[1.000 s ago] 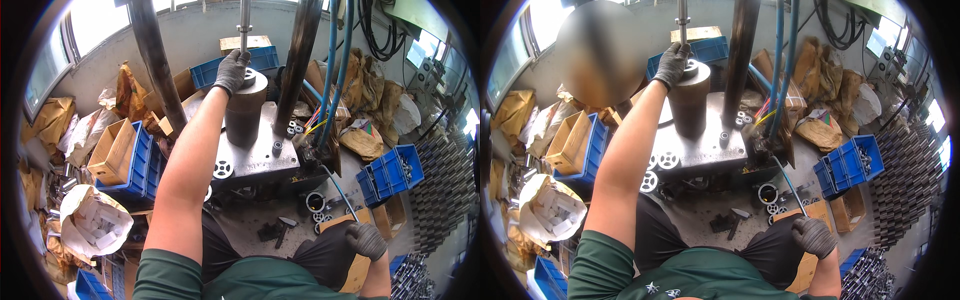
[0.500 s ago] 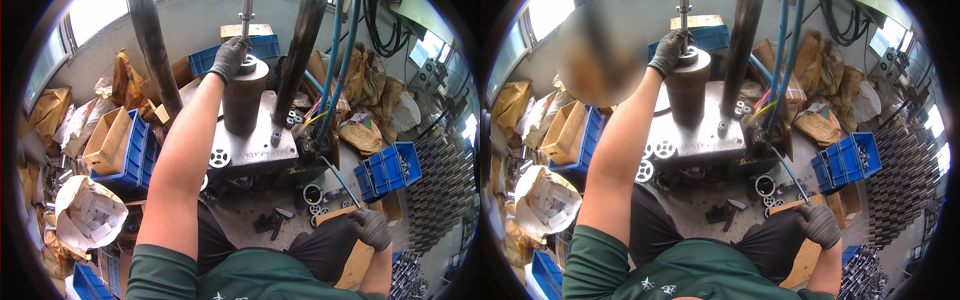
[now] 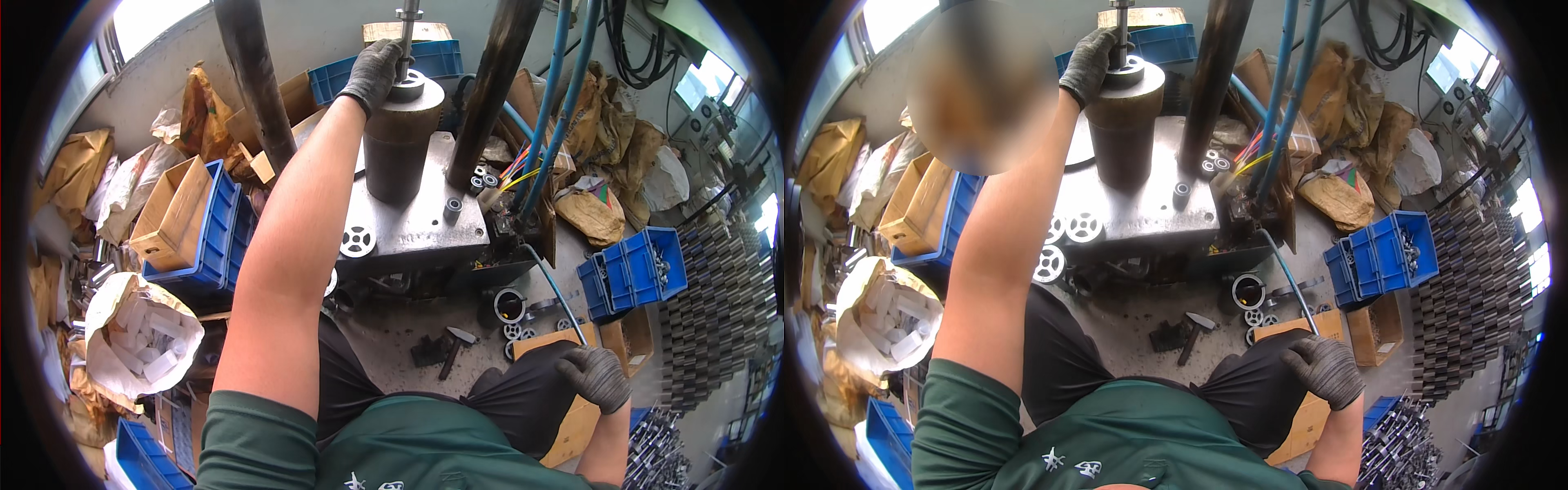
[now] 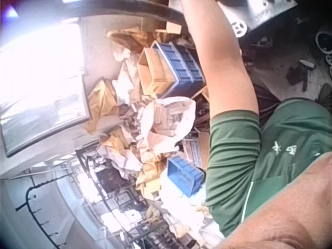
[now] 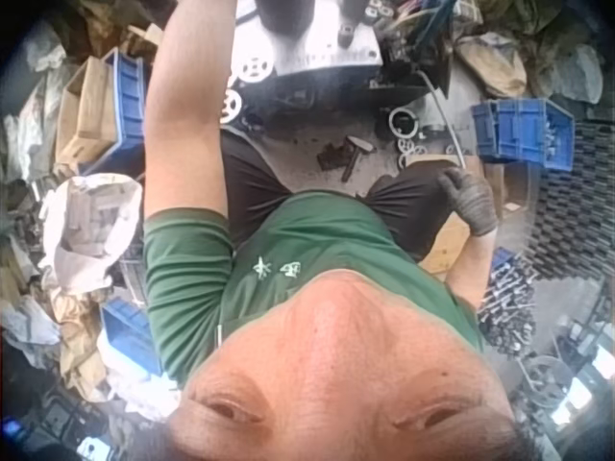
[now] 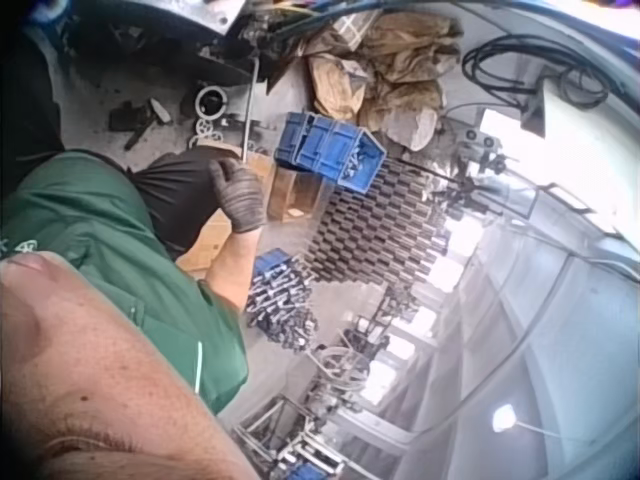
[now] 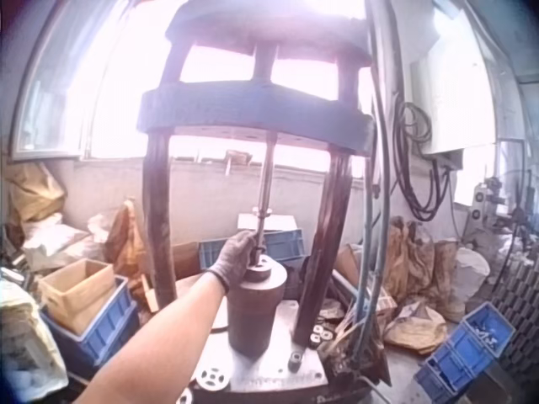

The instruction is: Operating an industrial press to stamp or press metal gear-shaped components.

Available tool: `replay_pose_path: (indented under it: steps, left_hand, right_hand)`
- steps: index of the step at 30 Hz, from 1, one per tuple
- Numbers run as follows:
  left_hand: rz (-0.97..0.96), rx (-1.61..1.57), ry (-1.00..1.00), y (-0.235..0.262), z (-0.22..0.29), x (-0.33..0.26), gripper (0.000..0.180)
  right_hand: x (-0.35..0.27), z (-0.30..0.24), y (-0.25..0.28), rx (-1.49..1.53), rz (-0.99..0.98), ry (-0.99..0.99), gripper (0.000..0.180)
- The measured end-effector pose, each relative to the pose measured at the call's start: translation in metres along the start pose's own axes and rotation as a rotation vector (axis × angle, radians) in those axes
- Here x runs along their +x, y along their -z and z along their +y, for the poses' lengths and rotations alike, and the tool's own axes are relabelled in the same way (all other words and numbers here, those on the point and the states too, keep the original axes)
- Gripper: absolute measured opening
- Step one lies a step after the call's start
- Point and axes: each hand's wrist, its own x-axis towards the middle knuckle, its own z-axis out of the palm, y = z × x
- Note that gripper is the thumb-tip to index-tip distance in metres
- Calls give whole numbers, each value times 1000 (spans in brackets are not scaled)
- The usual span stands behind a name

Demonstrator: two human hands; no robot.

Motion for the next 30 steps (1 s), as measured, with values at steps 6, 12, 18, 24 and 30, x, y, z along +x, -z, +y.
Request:
replay_pose_path:
  steps: [6,12,18,24,30]
  left_hand:
    - [35,56,-92,-3,0,-1,37]
    - [22,221,-143,-1,2,-2,35]
    - [39,466,-271,2,-6,3,22]
    - [36,458,-219,1,-11,9,18]
    - [-4,493,-194,5,-19,16,28]
  right_hand:
    - [-1,-7,2,0,36,7,43]
    - [2,3,2,-133,18,103,33]
    - [11,12,18,-143,97,164,29]
    - [11,10,27,-37,141,166,30]
    - [13,10,30,9,100,101,30]
